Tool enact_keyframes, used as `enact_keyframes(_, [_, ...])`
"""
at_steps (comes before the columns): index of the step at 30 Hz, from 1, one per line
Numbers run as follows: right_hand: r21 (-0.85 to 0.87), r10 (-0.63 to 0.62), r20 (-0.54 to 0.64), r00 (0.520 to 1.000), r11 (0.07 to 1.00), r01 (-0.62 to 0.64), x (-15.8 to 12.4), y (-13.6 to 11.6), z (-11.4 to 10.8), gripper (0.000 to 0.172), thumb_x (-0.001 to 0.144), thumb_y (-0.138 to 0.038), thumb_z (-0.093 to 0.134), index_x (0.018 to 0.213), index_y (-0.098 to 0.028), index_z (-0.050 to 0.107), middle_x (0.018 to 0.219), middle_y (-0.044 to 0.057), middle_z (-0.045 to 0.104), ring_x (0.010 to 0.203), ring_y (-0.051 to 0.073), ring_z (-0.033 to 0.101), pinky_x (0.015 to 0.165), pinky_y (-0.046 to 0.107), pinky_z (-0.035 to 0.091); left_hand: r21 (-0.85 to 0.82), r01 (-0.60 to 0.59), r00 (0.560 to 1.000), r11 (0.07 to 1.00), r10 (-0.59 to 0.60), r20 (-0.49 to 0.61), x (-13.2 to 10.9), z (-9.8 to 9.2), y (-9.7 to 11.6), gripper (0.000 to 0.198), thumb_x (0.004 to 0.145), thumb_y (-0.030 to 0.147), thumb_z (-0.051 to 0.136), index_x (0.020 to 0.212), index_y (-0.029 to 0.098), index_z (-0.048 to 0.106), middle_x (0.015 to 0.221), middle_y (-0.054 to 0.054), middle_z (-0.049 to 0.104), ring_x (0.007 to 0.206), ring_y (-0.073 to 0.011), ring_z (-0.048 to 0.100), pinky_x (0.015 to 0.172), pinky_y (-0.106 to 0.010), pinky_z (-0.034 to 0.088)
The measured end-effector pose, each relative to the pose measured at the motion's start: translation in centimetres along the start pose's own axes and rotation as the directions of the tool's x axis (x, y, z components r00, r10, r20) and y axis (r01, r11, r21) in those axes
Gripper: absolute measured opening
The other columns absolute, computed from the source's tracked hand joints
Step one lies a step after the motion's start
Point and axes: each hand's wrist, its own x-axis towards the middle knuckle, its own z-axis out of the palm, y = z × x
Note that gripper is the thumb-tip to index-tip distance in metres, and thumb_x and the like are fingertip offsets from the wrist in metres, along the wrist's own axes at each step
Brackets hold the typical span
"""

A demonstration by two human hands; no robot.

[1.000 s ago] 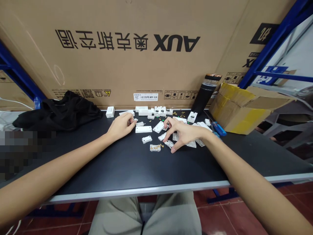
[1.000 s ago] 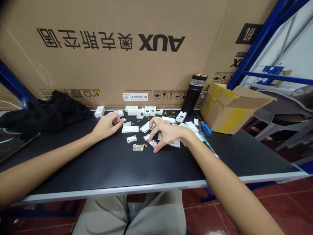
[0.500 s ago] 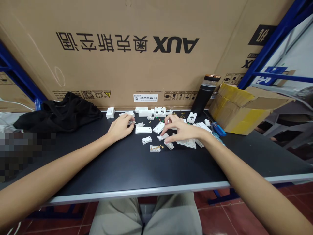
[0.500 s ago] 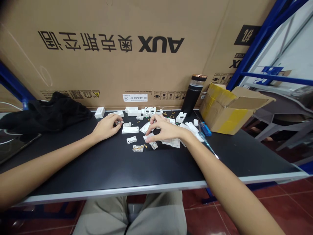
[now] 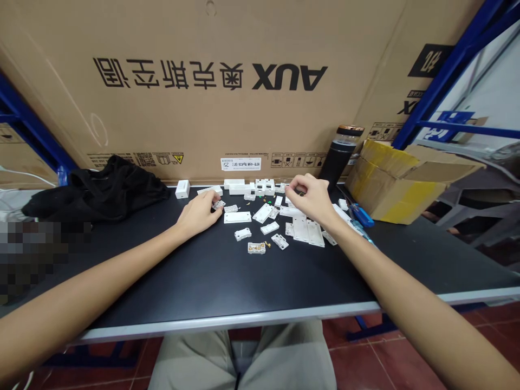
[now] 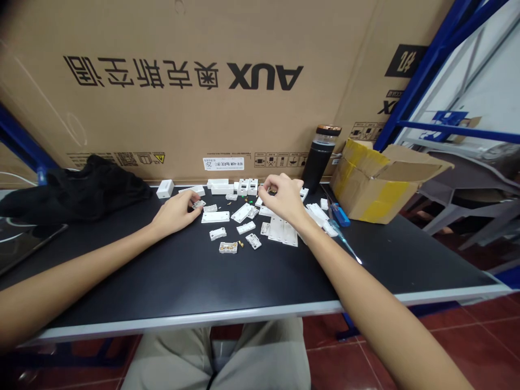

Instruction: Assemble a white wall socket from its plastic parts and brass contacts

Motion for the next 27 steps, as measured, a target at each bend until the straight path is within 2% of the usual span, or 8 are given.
enact_keyframes(4, [0.004,0.042,-0.149,0.988,0.999,-0.042,0.0,-0.1,-0.7,0.029,0.077,-0.022,0.051,0.056,-0.021,0.032,0.052,-0.006,0.033,0.055,0.011,0.031,0.068,0.033,0.027,-0.030,-0.039,0.998,0.999,0.037,-0.058,0.1,0.2,-0.2,0.021,0.091,0.034,0.059,0.107,0.021,0.052,0.109,-0.007,0.065,0.088,-0.0222,0.064,0.079,-0.037,0.052])
enact_keyframes(9, [0.013,0.028,-0.221,0.975,1.000,-0.026,0.0,-0.1,-1.2,0.034,0.076,-0.022,0.051,0.054,-0.022,0.025,0.051,-0.006,0.023,0.053,0.010,0.023,0.061,0.031,0.026,-0.049,-0.118,0.984,0.992,0.110,-0.138,0.0,0.2,-0.1,0.023,0.087,0.020,0.058,0.108,0.021,0.050,0.107,-0.006,0.060,0.093,-0.0217,0.062,0.082,-0.036,0.052])
enact_keyframes(14, [-0.001,0.005,-0.211,0.977,1.000,-0.005,-0.1,-0.4,-0.8,0.036,0.078,-0.024,0.051,0.054,-0.022,0.024,0.050,-0.006,0.022,0.052,0.011,0.023,0.058,0.030,0.025,-0.059,-0.180,0.970,0.982,0.167,-0.178,-0.3,-0.1,0.1,0.019,0.083,0.009,0.053,0.097,0.022,0.052,0.100,-0.003,0.058,0.090,-0.0201,0.061,0.080,-0.034,0.051])
enact_keyframes(18, [-0.010,-0.001,-0.200,0.980,1.000,-0.001,-0.3,-0.5,-0.5,0.036,0.078,-0.025,0.052,0.054,-0.023,0.025,0.051,-0.005,0.025,0.052,0.011,0.024,0.056,0.030,0.024,-0.066,-0.207,0.959,0.976,0.189,-0.213,-0.4,0.0,0.1,0.019,0.085,0.008,0.052,0.096,0.022,0.053,0.100,-0.003,0.058,0.087,-0.0190,0.061,0.078,-0.033,0.051])
enact_keyframes(23, [-0.001,-0.007,-0.184,0.983,1.000,0.006,-0.4,-0.4,-0.3,0.040,0.082,-0.028,0.054,0.055,-0.023,0.025,0.050,-0.005,0.026,0.052,0.011,0.025,0.055,0.030,0.023,-0.063,-0.207,0.949,0.976,0.185,-0.257,-0.4,-0.1,0.2,0.015,0.091,0.011,0.054,0.100,0.023,0.052,0.104,-0.003,0.058,0.082,-0.0173,0.060,0.072,-0.031,0.049])
enact_keyframes(27, [0.017,-0.047,-0.127,0.991,0.999,0.050,-0.4,-0.4,-0.1,0.042,0.087,-0.031,0.053,0.057,-0.023,0.024,0.051,-0.005,0.027,0.051,0.011,0.027,0.055,0.030,0.024,-0.075,-0.222,0.933,0.972,0.189,-0.306,-0.5,-0.3,0.4,0.010,0.095,0.017,0.054,0.101,0.023,0.048,0.104,-0.004,0.056,0.078,-0.0168,0.057,0.069,-0.031,0.046])
